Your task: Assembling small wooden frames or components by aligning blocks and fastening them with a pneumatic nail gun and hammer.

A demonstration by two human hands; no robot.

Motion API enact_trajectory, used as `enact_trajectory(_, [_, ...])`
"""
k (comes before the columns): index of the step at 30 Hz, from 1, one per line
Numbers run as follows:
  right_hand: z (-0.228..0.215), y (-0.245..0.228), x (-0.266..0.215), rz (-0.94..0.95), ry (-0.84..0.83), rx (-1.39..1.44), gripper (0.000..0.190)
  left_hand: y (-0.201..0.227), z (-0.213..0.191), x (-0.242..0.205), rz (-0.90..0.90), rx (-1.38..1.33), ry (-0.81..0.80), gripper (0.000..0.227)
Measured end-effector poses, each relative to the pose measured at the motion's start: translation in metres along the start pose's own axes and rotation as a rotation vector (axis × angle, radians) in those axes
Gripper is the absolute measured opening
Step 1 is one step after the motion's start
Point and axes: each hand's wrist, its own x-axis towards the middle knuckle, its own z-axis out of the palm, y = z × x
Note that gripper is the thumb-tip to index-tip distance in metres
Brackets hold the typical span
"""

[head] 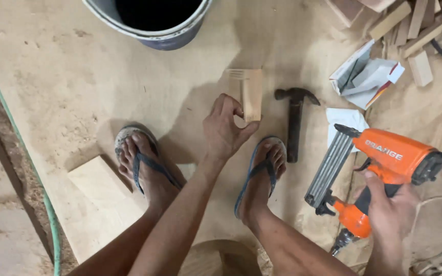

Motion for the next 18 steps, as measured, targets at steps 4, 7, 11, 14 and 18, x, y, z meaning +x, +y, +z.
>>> enact_trajectory(4, [0.014, 0.121, 0.039, 0.138, 0.078, 0.043, 0.015, 0.031, 0.015, -0.005, -0.243, 0.043, 0.054, 0.044])
enact_trajectory(7, [0.027, 0.179, 0.048, 0.255, 0.066, 0.440, 0.014, 0.040, -0.005, -0.005, -0.523, -0.194, 0.036, 0.046])
enact_trajectory(11, [0.033, 0.246, 0.071, 0.300, -0.056, 0.789, 0.018, -0.005, -0.035, 0.016, -0.096, -0.221, 0.137, 0.048])
enact_trajectory(14, [0.024, 0.247, 0.071, 0.362, -0.117, 0.912, 0.023, -0.022, -0.051, 0.047, -0.026, -0.174, -0.141, 0.058])
enact_trajectory(18, [0.032, 0.244, 0.074, 0.362, -0.063, 0.804, 0.029, -0.007, -0.067, 0.072, 0.064, -0.156, -0.371, 0.041])
